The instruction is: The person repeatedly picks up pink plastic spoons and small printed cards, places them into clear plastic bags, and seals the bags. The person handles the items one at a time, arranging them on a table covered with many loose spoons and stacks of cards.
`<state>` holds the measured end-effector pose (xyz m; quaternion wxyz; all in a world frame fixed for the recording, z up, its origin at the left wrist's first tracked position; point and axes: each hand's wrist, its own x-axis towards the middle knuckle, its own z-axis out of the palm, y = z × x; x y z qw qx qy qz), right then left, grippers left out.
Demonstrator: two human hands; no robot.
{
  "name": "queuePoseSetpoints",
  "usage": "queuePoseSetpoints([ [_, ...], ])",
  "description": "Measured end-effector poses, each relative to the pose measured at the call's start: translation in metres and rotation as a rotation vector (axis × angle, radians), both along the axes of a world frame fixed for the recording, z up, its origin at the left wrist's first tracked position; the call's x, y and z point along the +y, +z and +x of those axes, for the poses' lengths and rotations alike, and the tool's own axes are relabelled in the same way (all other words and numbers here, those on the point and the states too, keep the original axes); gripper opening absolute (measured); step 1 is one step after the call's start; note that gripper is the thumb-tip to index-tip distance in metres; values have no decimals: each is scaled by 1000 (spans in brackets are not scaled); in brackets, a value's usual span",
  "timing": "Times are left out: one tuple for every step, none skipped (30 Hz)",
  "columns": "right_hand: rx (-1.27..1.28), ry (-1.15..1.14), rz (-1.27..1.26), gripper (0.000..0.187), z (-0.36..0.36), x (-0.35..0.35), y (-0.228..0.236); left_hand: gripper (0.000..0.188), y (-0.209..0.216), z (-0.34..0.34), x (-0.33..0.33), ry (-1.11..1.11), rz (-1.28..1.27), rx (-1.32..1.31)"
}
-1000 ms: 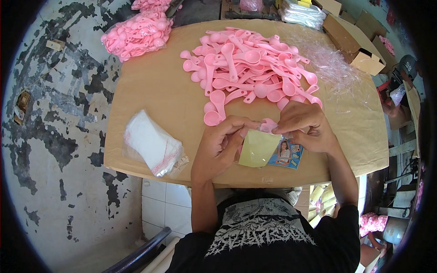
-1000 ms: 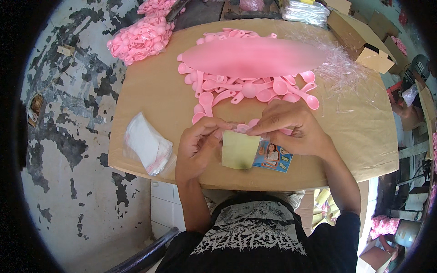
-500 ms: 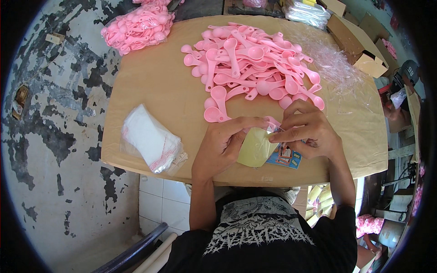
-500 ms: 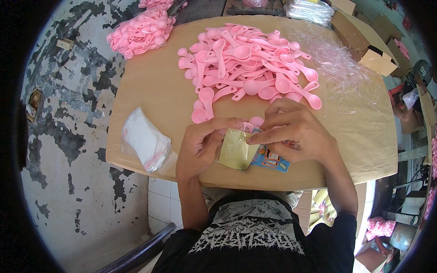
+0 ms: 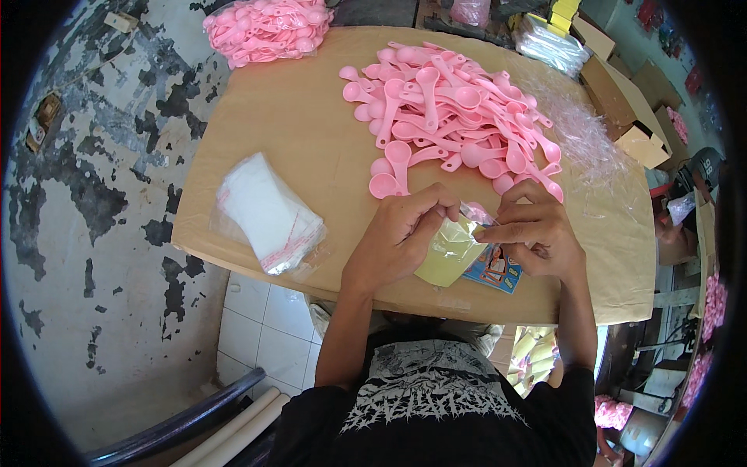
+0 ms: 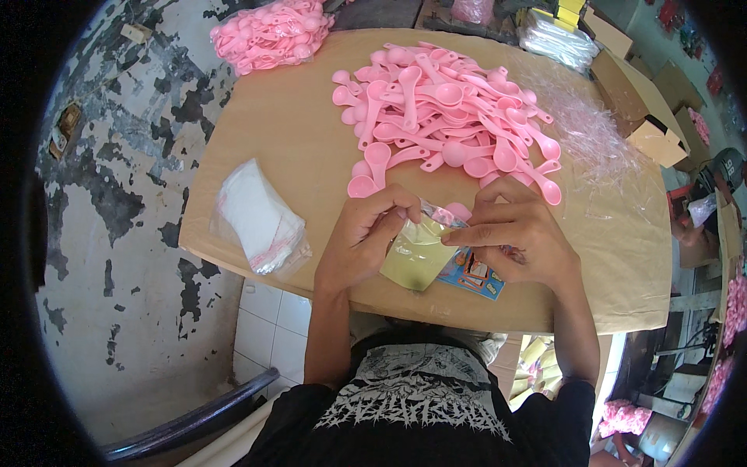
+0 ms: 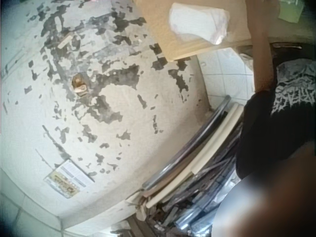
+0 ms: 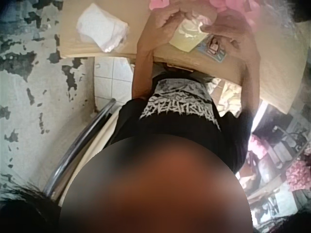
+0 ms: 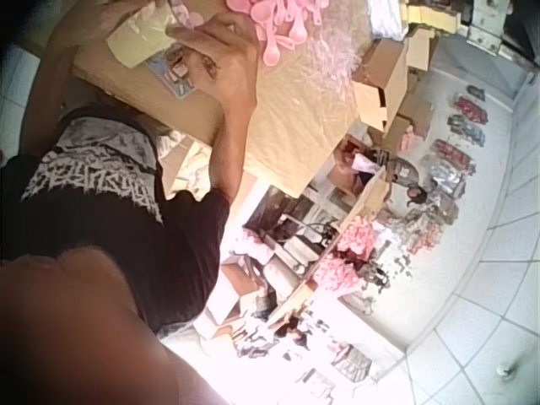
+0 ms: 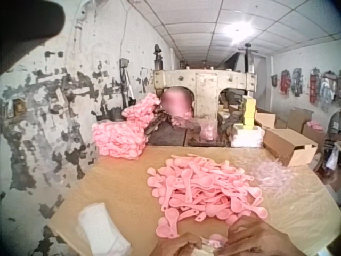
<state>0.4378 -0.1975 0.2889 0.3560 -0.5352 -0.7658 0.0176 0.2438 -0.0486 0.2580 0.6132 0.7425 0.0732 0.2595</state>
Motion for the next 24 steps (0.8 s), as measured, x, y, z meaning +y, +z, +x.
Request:
queuePoseSetpoints([
  [-15, -1, 6, 40, -1, 0, 1, 13, -2, -2, 1, -37, -77, 8],
  [-15, -3, -1, 40, -1, 0, 1, 12, -4, -3, 2, -75, -154, 15],
  [-13, -6, -8, 39, -2, 0, 1, 9, -1, -3, 1, -68, -145, -5],
  [-10, -10, -14, 39, -2, 0, 1, 8, 2, -3, -2, -61, -136, -25],
  [-3, -15, -22, 36, -4, 0, 2, 7, 4, -3, -5, -55, -127, -44],
  [4, -25, -28, 34, -5, 0, 4, 5, 3, -1, -6, -33, -114, -28],
  [10, -35, -34, 32, -6, -1, 6, 5, 1, 0, -7, -12, -101, -13],
  [27, -55, -13, 33, 0, -3, 3, 7, -1, 1, -7, 8, -88, 3],
  [41, -79, 10, 33, 9, -4, 1, 10, -2, 1, -7, -7, -158, -28],
  [55, -104, 34, 34, 13, -5, 3, 14, -4, -2, -6, -23, -228, -58],
  [176, -138, 14, 35, 11, -9, 5, 17, -5, -3, -5, -42, -299, -88],
  [298, -173, -7, 37, -1, -9, 13, 19, -9, -3, -3, -86, -296, -113],
  [385, -205, -68, 40, -13, -9, 16, 20, -12, -2, -2, -132, -291, -135],
  [473, -239, -125, 43, -24, -9, 20, 20, -13, -1, -3, -157, -307, -155],
  [530, -268, -228, 47, -36, -7, 20, 21, -13, -1, -4, -180, -326, -173],
  [587, -294, -331, 53, -42, -7, 20, 21, -11, -1, -5, -181, -365, -188],
  [628, -301, -347, 50, -42, -8, 18, 22, -6, -4, -7, -176, -397, -196],
  [668, -308, -361, 48, -41, -11, 16, 24, -1, -8, -9, -169, -427, -204],
  [651, -309, -359, 46, -38, -19, 21, 26, 11, -18, -13, -151, -452, -204],
  [634, -304, -358, 44, -31, -28, 28, 28, 16, -28, -15, -128, -477, -205],
  [490, -263, -457, 42, -20, -47, 50, 30, 14, -41, -14, -90, -415, -275],
  [344, -215, -553, 40, 0, -72, 74, 32, 10, -57, -13, -47, -352, -342],
  [215, -209, -627, 41, 12, -100, 89, 35, 6, -72, -9, -15, -293, -405],
  [85, -176, -687, 42, 25, -128, 102, 32, 0, -94, -1, 83, -146, -434],
])
